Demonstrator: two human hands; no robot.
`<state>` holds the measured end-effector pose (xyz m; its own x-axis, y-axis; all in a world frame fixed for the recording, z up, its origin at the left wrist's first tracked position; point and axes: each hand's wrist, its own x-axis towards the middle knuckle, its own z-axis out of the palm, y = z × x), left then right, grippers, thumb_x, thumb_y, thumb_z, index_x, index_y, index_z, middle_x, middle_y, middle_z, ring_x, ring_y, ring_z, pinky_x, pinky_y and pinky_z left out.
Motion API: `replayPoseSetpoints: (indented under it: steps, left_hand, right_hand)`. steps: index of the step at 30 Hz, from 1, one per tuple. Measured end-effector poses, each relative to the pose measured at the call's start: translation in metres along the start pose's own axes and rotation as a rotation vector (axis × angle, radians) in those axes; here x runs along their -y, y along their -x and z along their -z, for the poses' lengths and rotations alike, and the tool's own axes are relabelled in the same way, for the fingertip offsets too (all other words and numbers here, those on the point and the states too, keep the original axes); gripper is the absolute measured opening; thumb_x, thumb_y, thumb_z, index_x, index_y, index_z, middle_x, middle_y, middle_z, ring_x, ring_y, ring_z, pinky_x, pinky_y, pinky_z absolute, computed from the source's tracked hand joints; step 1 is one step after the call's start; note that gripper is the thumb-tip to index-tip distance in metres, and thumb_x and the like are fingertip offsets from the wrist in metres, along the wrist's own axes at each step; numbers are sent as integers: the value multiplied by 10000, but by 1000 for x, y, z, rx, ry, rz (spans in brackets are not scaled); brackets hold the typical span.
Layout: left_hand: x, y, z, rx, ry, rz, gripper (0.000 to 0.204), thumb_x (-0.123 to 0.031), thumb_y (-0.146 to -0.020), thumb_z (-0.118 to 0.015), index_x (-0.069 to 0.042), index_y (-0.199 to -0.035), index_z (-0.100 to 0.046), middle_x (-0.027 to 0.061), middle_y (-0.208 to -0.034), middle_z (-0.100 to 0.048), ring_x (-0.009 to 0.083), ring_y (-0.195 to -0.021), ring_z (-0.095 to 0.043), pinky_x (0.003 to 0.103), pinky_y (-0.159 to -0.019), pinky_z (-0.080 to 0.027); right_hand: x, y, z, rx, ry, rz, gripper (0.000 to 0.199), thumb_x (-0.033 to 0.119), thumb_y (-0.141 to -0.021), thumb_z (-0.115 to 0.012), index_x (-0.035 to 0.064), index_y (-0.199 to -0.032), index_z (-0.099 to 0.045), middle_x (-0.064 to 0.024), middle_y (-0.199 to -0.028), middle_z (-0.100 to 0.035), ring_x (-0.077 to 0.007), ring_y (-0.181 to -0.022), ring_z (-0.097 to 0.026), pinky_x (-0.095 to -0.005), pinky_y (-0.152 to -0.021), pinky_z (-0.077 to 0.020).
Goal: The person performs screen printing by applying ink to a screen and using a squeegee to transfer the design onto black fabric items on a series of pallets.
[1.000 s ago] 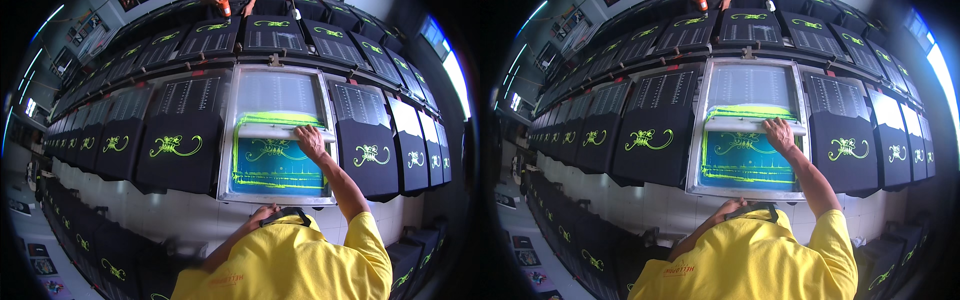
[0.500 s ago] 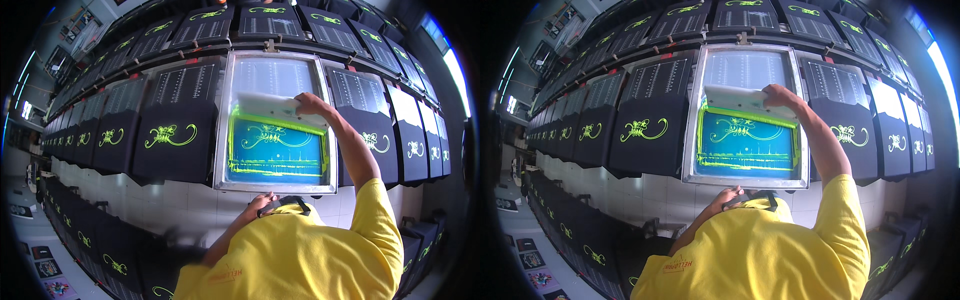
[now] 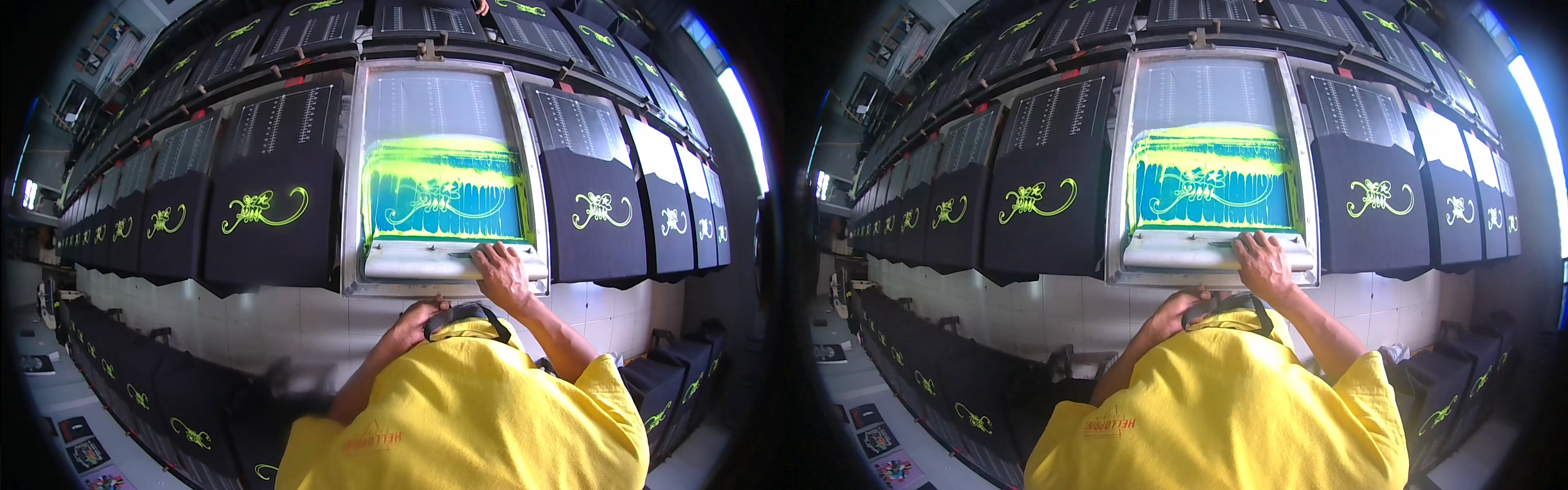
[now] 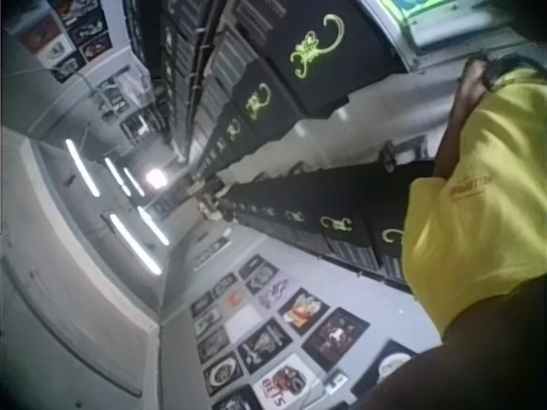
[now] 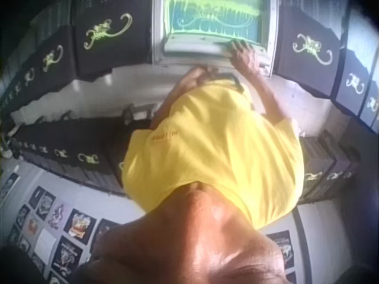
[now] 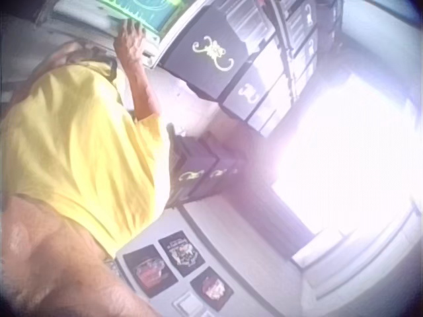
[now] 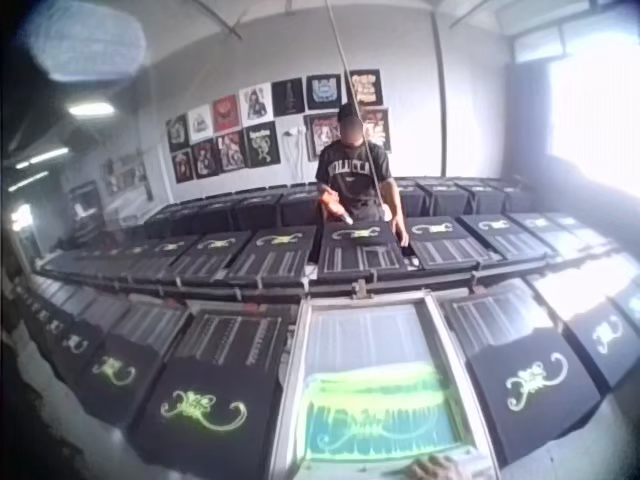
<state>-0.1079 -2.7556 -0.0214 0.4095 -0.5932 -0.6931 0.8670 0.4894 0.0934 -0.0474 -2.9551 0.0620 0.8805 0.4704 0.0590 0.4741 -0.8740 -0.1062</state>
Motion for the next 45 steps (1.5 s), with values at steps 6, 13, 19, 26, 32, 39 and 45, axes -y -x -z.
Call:
replayPoseSetpoints:
  steps: [6,13,19,26,32,39,45]
  left_hand:
    - [-3,-6,17,28,-142,-62,223,-165,-980,-497,-121,-771,-558,-59,-606,-448,33,-493,-370,173,-479,-311]
    - [-1,-1,10,35,-116,-34,246,-183,-996,-471,-122,-770,-544,-73,-577,-396,32,-468,-313,180,-451,-268]
    - [-10,13,-2,60,-232,-41,305,-257,-1023,-412,-111,-789,-544,-54,-613,-445,43,-484,-352,176,-501,-322]
    - [0,-17,39,231,-331,-119,368,-369,-1013,-440,-71,-903,-625,-58,-629,-478,44,-448,-338,207,-384,-229]
    - [-29,65,-11,-145,-1243,-896,241,-282,-937,-591,-52,-988,-643,-11,-717,-531,88,-571,-481,231,-503,-395]
    - [-126,101,-28,-488,-2359,-1315,483,-125,-655,-660,3,-1119,-616,157,-1152,-562,330,-1150,-485,452,-930,-408]
    - [-119,79,-13,-481,-2337,-1127,419,-2,-645,-620,33,-1060,-575,160,-1137,-569,333,-1118,-523,407,-921,-447]
  right_hand:
    - [-1,-13,27,49,-101,10,322,159,-704,-707,76,-989,-582,-61,-953,-596,-245,-956,-554,-381,-835,-460]
    - [2,1,2,25,11,29,452,142,-642,-747,62,-1050,-572,-67,-1011,-593,-250,-974,-537,-381,-845,-443]
    - [-5,-12,13,12,-78,23,399,151,-649,-753,68,-995,-573,-69,-952,-600,-249,-927,-555,-384,-815,-464]
    - [-3,-9,11,5,-22,33,372,152,-661,-745,78,-982,-574,-55,-951,-591,-250,-920,-562,-379,-811,-472]
    - [-5,-9,14,25,-42,7,317,138,-708,-695,85,-1000,-582,-53,-965,-596,-242,-932,-572,-377,-809,-481]
    - [-5,-6,22,22,-11,-5,425,109,-762,-658,67,-1168,-539,-82,-1046,-602,-250,-1017,-570,-386,-870,-477]
    - [-56,50,24,-15,6,-147,484,68,-668,-707,39,-1132,-573,-103,-1139,-581,-287,-1095,-523,-408,-958,-423]
